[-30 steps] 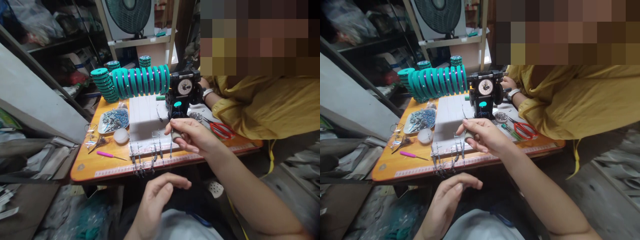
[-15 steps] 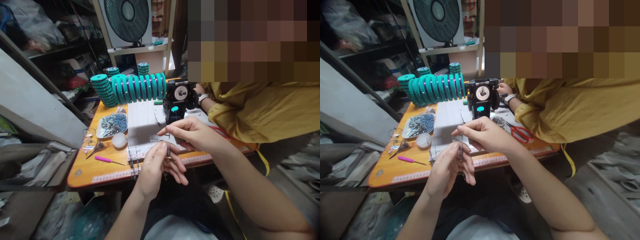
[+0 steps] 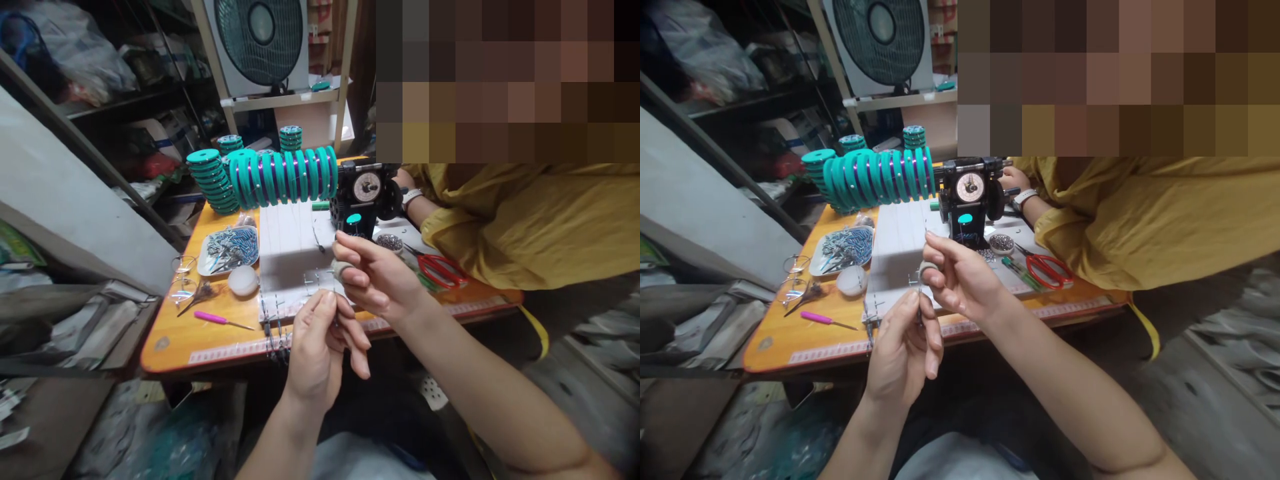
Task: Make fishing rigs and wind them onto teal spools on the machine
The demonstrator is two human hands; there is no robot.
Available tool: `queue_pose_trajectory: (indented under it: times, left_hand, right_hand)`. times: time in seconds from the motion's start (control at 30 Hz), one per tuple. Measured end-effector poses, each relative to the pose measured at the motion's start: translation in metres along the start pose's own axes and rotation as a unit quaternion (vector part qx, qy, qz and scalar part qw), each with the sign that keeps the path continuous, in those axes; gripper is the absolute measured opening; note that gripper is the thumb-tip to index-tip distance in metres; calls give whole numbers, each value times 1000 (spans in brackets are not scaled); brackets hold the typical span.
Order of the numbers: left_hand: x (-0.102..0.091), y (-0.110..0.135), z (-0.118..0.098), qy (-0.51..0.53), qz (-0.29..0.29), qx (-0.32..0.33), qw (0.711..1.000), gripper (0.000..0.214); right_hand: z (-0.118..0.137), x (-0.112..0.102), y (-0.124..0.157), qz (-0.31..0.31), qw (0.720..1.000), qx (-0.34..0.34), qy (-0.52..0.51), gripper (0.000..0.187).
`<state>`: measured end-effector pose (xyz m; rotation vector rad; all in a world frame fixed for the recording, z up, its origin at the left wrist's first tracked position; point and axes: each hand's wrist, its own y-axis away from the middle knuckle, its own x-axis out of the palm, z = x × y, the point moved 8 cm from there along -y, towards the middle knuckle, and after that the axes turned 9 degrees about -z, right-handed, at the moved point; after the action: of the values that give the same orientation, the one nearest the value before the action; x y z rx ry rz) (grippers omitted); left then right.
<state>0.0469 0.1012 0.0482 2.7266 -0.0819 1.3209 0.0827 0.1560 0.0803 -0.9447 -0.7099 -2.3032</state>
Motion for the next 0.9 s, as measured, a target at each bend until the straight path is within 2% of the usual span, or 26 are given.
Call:
queue_pose_trajectory:
  times: [0.37,0.6,0.9]
  left_hand:
    - [-6,18,13,11,2,-67,998,33]
    - [-15,34,25,16,-31,-106,994,33]
    - [-21,46,30,46,-63,-147,986,34]
  right_hand:
    - [3,-4,-2,-23,1000,-15,16,41]
    - [4,-7,-4,-34,999,-13,14,45]
    - [1,-9,-4,-48,998,-20,21,42]
